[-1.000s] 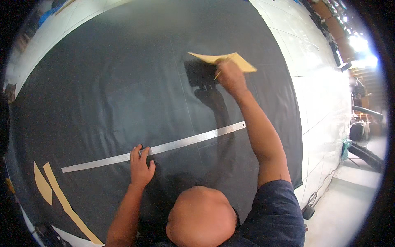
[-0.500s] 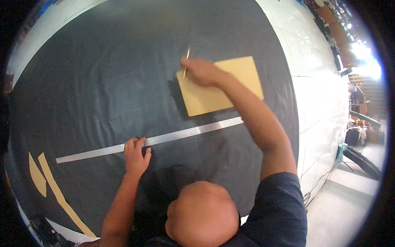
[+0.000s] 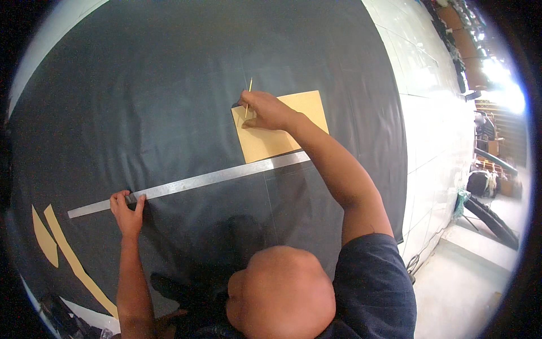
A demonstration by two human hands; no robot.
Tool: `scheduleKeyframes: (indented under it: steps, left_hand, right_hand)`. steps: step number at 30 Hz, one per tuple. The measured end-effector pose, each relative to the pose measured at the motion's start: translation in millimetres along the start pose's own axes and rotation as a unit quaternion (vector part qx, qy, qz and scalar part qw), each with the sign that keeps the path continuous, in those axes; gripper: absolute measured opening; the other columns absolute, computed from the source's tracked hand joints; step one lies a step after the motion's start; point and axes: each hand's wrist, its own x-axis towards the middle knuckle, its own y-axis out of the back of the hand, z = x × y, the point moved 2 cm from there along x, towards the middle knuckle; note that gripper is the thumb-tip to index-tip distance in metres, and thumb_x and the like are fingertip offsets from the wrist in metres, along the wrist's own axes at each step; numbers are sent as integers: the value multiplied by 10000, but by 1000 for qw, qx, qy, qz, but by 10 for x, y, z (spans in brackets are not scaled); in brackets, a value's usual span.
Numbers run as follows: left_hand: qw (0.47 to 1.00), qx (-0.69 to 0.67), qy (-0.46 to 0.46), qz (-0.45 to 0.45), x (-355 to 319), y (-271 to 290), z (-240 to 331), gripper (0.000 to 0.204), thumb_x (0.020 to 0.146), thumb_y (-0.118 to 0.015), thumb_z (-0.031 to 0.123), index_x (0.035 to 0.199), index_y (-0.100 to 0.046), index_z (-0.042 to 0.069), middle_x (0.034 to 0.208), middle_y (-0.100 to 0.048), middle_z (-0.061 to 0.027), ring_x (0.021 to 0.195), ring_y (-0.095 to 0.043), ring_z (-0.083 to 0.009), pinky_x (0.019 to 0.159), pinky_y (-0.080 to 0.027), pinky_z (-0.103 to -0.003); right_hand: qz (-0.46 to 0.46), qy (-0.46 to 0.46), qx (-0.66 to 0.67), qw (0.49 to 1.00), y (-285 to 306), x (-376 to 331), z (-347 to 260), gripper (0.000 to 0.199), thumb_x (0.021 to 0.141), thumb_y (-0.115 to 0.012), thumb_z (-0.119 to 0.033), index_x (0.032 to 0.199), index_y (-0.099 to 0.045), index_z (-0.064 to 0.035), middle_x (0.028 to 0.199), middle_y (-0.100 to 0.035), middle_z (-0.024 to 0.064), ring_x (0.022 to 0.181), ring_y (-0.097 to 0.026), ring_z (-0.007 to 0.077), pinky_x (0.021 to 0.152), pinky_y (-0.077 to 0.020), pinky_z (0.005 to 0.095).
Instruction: The person aligns a metal ruler and templates on a sheet of fabric, then marks lines and traces around the templates using a marking tool.
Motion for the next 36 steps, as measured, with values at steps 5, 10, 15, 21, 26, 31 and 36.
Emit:
scheduleKeyframes:
  steps: [5, 10, 15, 21, 26, 31, 36]
  left_hand:
    - [1000, -6, -16, 17, -13, -26, 12, 517, 826, -812, 373, 1146, -586, 35, 1261, -487, -191, 1249, -444, -394, 1017, -402, -518]
    - [1000, 14, 19, 12, -101, 21, -42, 547, 818, -823, 390, 1168, -588, 41, 1278, -472, -196, 1270, -428, -395, 1024, -408, -529]
    - [1000, 8, 18, 12, -228, -10, -29, 551, 820, -828, 377, 1169, -583, 29, 1288, -471, -211, 1274, -422, -395, 1028, -407, -527]
    - [1000, 9, 21, 2, -263, 14, 12, 548, 821, -832, 367, 1171, -576, 32, 1287, -477, -208, 1268, -424, -394, 1025, -410, -522]
    - [1000, 11, 14, 14, -292, 33, -19, 548, 817, -834, 362, 1173, -571, 39, 1297, -475, -208, 1272, -423, -399, 1026, -411, -522]
    - [1000, 11, 5, 27, -319, -38, -96, 561, 826, -813, 400, 1179, -563, 41, 1272, -493, -207, 1242, -450, -409, 1014, -399, -543]
    - [1000, 5, 0, 26, -305, -47, -14, 533, 818, -833, 336, 1163, -560, 35, 1288, -482, -207, 1278, -424, -404, 1027, -413, -520]
  right_hand:
    - [12, -16, -20, 1000, -6, -126, 8, 498, 778, -856, -223, 1104, -529, -39, 1044, -597, 147, 1030, -582, 347, 885, -479, 431]
    - [25, -16, 0, 1000, -98, -161, -20, 513, 765, -864, -226, 1113, -536, -42, 1003, -580, 133, 1009, -572, 341, 874, -470, 434]
    - [13, -14, -28, 999, -84, -193, -55, 500, 761, -867, -248, 1100, -557, -52, 994, -578, 108, 1012, -569, 330, 884, -475, 432]
    - [20, -29, -48, 998, -125, -278, -77, 496, 764, -867, -262, 1103, -570, -55, 972, -571, 94, 997, -567, 313, 876, -476, 428]
    - [34, -22, -55, 998, -103, -303, -143, 476, 758, -867, -277, 1082, -592, -65, 939, -594, 100, 977, -569, 319, 864, -472, 438]
    - [39, -16, -45, 998, -114, -328, -148, 460, 750, -868, -291, 1066, -613, -73, 916, -617, 112, 968, -577, 331, 863, -467, 447]
    - [44, -18, -67, 997, -125, -348, -94, 478, 761, -859, -310, 1104, -619, -79, 921, -617, 110, 977, -583, 329, 859, -474, 447]
